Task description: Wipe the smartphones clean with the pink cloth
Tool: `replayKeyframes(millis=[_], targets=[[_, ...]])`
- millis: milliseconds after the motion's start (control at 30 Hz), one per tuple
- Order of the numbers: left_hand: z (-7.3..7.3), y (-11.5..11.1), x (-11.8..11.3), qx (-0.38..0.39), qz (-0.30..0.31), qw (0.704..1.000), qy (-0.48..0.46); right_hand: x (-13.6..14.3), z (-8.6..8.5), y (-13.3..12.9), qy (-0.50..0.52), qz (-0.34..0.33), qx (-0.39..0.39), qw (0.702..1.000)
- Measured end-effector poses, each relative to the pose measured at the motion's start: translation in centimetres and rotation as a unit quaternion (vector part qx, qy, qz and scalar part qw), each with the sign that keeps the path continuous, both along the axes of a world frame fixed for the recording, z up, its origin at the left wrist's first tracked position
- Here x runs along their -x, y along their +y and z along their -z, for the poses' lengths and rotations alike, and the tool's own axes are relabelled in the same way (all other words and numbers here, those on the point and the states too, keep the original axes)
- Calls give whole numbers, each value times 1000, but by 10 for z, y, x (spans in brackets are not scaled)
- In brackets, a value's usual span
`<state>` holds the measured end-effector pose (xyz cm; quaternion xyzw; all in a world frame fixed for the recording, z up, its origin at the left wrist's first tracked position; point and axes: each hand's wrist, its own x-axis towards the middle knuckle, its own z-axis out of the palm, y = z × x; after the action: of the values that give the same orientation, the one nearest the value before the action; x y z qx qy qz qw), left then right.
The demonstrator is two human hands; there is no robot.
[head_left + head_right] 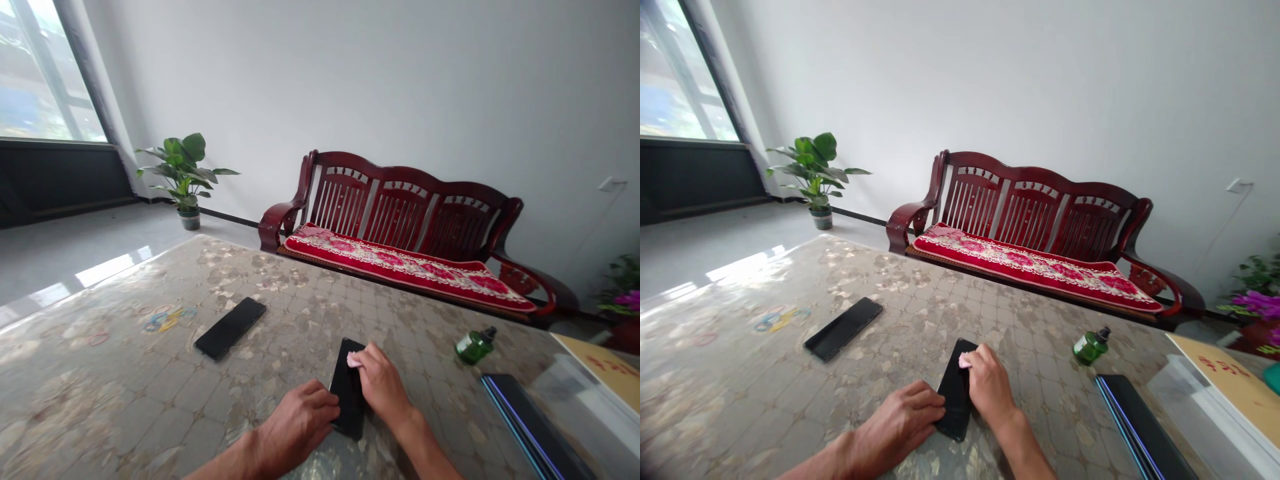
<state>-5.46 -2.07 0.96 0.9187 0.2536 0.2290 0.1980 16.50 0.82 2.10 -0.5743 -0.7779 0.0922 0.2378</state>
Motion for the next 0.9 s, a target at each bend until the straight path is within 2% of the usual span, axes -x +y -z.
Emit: replayKeyframes(millis=[67, 133, 300, 367, 467, 600, 667, 900], targets=[[-1, 0, 0, 0, 0, 1000, -6, 2, -2, 13, -4, 27, -2, 1000], [-1, 0, 0, -1, 1, 1000, -12, 3, -3, 13, -1, 32, 1, 999], [1, 1, -1, -13, -4, 1000, -24, 8, 1, -21, -1, -34, 14, 999], [2, 1, -1, -11, -5, 1000, -22, 9, 2, -25, -8, -51, 13, 999], [3, 1, 0, -4, -3, 1000, -14, 11, -2, -4, -23, -33, 7, 999], [0, 0, 0, 2, 2, 1000, -2, 16, -10, 34, -53, 37, -11, 998], [-2, 0, 0, 1, 1, 1000, 1, 18, -12, 37, -53, 48, -9, 997], [0, 1, -1, -19, 1, 999, -29, 20, -3, -14, -40, -66, 5, 997]])
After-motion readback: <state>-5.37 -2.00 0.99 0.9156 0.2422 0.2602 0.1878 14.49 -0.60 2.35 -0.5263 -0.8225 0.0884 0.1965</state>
